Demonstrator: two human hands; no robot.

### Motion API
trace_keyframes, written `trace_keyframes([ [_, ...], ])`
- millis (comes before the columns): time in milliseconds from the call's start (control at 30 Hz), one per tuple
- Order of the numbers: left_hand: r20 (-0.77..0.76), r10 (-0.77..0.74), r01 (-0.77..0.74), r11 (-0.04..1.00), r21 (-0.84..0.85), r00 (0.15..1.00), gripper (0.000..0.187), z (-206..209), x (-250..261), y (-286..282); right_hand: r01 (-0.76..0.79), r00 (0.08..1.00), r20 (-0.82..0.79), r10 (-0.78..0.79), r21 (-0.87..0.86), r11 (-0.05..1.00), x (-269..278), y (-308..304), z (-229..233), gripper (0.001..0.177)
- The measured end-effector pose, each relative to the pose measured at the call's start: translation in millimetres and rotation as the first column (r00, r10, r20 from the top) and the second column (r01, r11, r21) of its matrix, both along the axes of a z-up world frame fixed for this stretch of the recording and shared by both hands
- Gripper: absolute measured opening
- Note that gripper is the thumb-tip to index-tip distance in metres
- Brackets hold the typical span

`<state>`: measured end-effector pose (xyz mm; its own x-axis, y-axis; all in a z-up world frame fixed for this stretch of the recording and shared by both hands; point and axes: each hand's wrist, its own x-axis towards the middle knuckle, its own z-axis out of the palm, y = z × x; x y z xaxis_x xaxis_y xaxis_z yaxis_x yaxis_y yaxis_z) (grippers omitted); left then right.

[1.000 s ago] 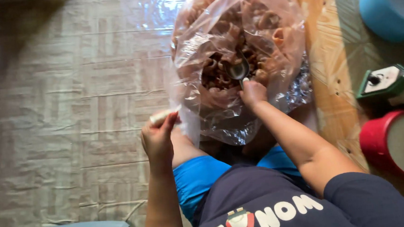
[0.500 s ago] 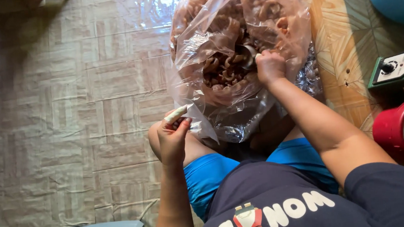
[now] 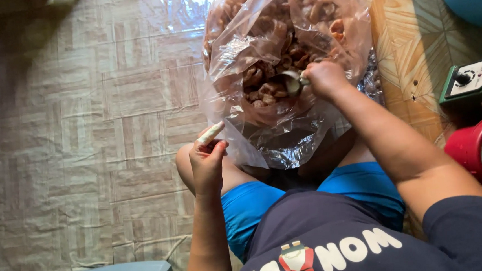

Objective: The person scoops fried snack pieces into small plastic bags, then places each bag into a heat sealer to close it.

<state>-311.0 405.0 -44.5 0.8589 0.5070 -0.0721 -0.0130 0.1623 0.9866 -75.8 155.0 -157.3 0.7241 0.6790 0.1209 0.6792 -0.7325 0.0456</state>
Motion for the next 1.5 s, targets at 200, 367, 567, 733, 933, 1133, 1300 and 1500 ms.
trace_keyframes([
  [200, 0.006, 0.024, -0.024, 0.999, 0.03, 1.0, 0.04, 9, -3, -4, -0.024, 0.999, 0.024, 0.025, -0.052, 0.998, 10, 9, 3, 0.007],
  [367, 0.009, 0.006, -0.007, 1.0, 0.018, 1.0, 0.04, -5, -7, -1, 0.087, 0.965, -0.22, -0.141, -0.236, 0.968, 18, 9, -17, 0.022],
  [567, 0.009, 0.009, -0.009, 1.0, 0.007, 1.0, 0.039, 6, -4, -4, 0.22, 0.787, -0.541, -0.295, -0.2, 0.955, 16, 0, -4, 0.034],
  [733, 0.025, 0.012, -0.012, 1.0, -0.003, 1.0, 0.04, 1, -2, -3, 0.25, 0.742, -0.616, -0.265, -0.112, 0.962, -4, 16, 23, 0.033],
  [933, 0.009, 0.005, -0.005, 1.0, -0.027, 1.0, 0.04, 2, -4, -5, 0.263, 0.767, -0.575, -0.287, -0.127, 0.957, -6, 14, 1, 0.031],
  [1133, 0.009, -0.015, 0.015, 1.0, -0.015, 1.0, 0.04, 3, -3, -4, 0.283, 0.738, -0.614, -0.278, -0.092, 0.955, -5, 14, -5, 0.035],
  [1300, 0.029, -0.013, 0.013, 1.0, -0.003, 1.0, 0.039, 17, 3, -11, 0.296, 0.743, -0.624, -0.241, -0.016, 0.955, -3, 10, -27, 0.034],
  [1500, 0.047, -0.029, 0.03, 0.999, -0.011, 0.998, 0.039, 0, 11, -15, 0.434, 0.67, -0.693, -0.266, 0.075, 0.898, -17, 10, -53, 0.034],
])
